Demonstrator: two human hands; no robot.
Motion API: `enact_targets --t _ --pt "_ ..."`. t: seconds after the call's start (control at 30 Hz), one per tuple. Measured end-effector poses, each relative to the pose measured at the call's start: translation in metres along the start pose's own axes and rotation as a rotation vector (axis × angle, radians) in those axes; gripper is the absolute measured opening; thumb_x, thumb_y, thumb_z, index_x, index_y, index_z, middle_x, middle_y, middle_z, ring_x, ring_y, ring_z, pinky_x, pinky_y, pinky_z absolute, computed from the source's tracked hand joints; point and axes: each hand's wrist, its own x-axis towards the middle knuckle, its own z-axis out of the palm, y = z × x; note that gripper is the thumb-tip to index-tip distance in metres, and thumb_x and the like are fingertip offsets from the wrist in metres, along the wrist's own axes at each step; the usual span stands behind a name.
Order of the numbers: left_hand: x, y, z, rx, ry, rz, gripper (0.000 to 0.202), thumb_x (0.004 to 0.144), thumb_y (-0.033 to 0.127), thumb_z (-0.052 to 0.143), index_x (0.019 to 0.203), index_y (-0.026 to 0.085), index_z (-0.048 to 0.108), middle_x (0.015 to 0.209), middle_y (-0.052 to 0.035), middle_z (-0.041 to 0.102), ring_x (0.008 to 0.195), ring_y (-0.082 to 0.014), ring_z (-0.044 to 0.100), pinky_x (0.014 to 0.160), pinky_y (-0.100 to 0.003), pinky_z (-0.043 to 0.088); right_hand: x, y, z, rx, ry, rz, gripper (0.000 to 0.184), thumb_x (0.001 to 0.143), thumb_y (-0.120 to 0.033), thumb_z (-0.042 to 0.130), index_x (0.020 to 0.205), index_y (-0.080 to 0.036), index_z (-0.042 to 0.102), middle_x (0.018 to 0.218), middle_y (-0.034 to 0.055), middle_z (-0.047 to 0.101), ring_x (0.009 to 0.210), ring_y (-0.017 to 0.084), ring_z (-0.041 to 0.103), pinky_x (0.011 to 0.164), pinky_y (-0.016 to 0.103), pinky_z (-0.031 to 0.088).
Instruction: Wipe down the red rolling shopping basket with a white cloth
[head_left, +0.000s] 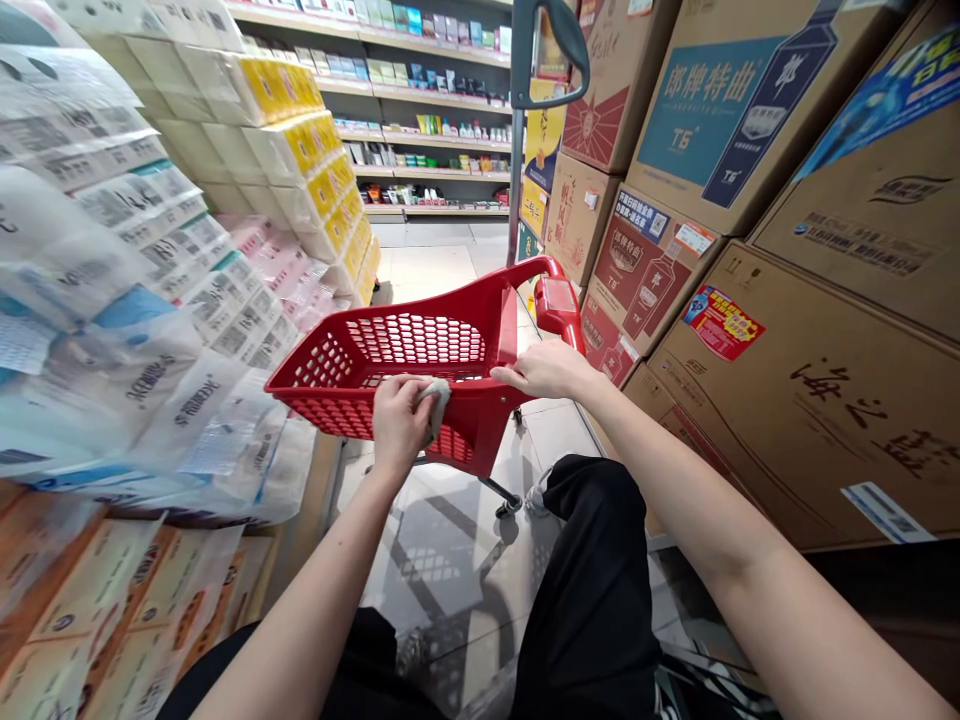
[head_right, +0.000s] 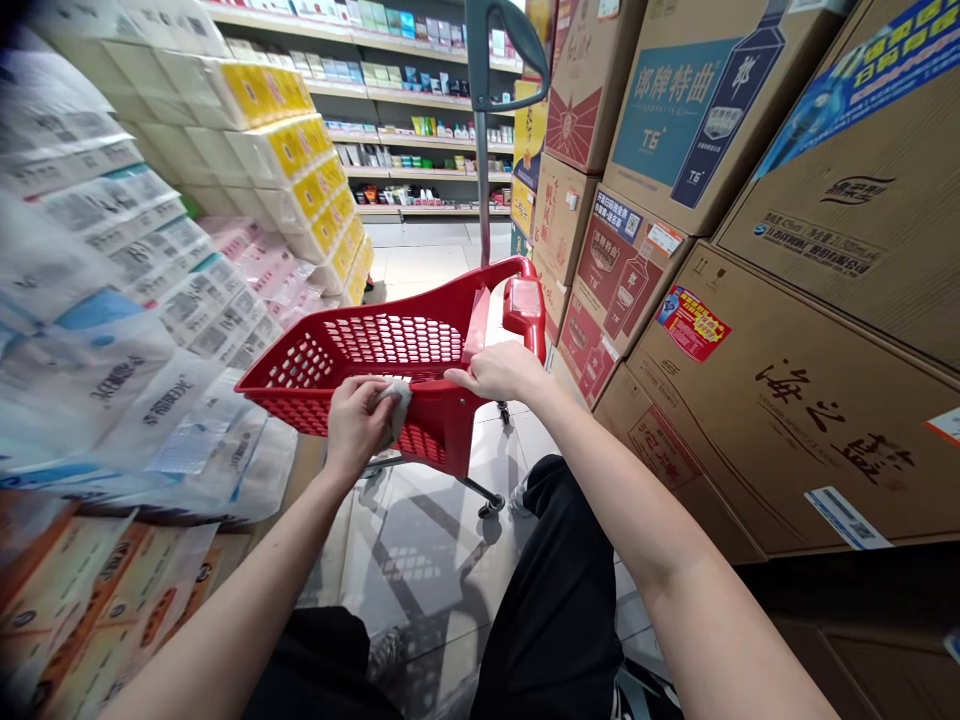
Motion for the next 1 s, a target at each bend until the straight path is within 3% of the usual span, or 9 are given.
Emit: enact_targets --t 0.17,0.27,0.37,0.53,0.6,0.7,0.87,1.0 --pt "0.001 0.052 0.009 -0.158 -0.058 0.090 0.023 0.091 0.032 0.041 0.103 0.022 0.058 0.111 -0.0050 0.061 0.108 -0.0187 0.052 0.097 -0.037 0.043 0.000 0.000 0.001 -0.047 0.036 0.001 0.074 0.097 -0.050 0.009 0.087 -0.012 0.072 0.093 0.0153 0.071 0.089 0.025 0.064 0.076 0.031 0.041" --pt "0.003 0.067 0.018 -0.193 -0.113 0.122 0.027 0.094 0.031 0.034 0.107 0.022 0.055 0.113 -0.0058 0.060 0.108 -0.0185 0.052 0.096 -0.036 0.042 0.000 0.000 0.002 -0.066 0.041 0.001 0.073 0.097 -0.049 0.010 0.087 -0.012 0.072 0.093 0.0158 0.071 0.090 0.025 0.064 0.077 0.032 0.041" --pt "0.005 0.053 0.027 -0.109 -0.128 0.111 0.029 0.095 0.033 0.029 0.105 0.020 0.054 0.103 -0.0075 0.060 0.099 -0.0201 0.053 0.090 -0.037 0.043 -0.002 0.000 0.003 -0.073 0.039 0.015 0.071 0.098 -0.047 0.013 0.087 -0.011 0.072 0.093 0.0163 0.071 0.090 0.025 0.064 0.077 0.031 0.040" --pt "0.007 -0.007 0.023 0.135 -0.091 0.027 0.033 0.096 0.034 0.025 0.096 0.016 0.053 0.093 -0.0087 0.056 0.090 -0.0203 0.051 0.084 -0.038 0.042 -0.004 0.001 0.007 -0.090 0.094 0.034 0.066 0.098 -0.045 0.017 0.085 -0.011 0.072 0.090 0.0165 0.071 0.088 0.026 0.065 0.076 0.032 0.040" --pt "0.009 -0.017 0.020 0.151 -0.112 0.028 0.033 0.096 0.033 0.026 0.094 0.015 0.053 0.091 -0.0089 0.056 0.088 -0.0204 0.051 0.082 -0.038 0.042 -0.004 0.002 0.008 -0.089 0.115 0.036 0.064 0.097 -0.045 0.019 0.086 -0.011 0.072 0.091 0.0169 0.071 0.087 0.027 0.065 0.076 0.034 0.040" --pt "0.011 -0.006 0.022 0.128 -0.143 0.064 0.032 0.096 0.032 0.026 0.099 0.016 0.054 0.094 -0.0089 0.058 0.090 -0.0206 0.053 0.084 -0.038 0.043 -0.002 0.002 0.007 -0.080 0.111 0.053 0.062 0.097 -0.047 0.022 0.089 -0.011 0.071 0.094 0.0181 0.070 0.090 0.028 0.064 0.078 0.035 0.041" --pt "0.011 0.037 0.034 -0.010 -0.176 0.184 0.033 0.095 0.028 0.027 0.119 0.020 0.049 0.113 -0.0092 0.057 0.107 -0.0205 0.050 0.095 -0.038 0.040 0.002 0.004 0.008 -0.054 0.089 0.144 0.062 0.096 -0.051 0.023 0.094 -0.011 0.071 0.100 0.0192 0.069 0.097 0.028 0.063 0.082 0.034 0.042" --pt "0.012 0.044 0.037 -0.030 -0.199 0.230 0.037 0.094 0.026 0.029 0.127 0.021 0.045 0.121 -0.0096 0.054 0.112 -0.0204 0.047 0.100 -0.038 0.037 0.008 0.006 0.012 -0.003 0.062 0.276 0.057 0.095 -0.047 0.024 0.100 -0.014 0.070 0.103 0.0168 0.069 0.099 0.027 0.063 0.079 0.033 0.043"
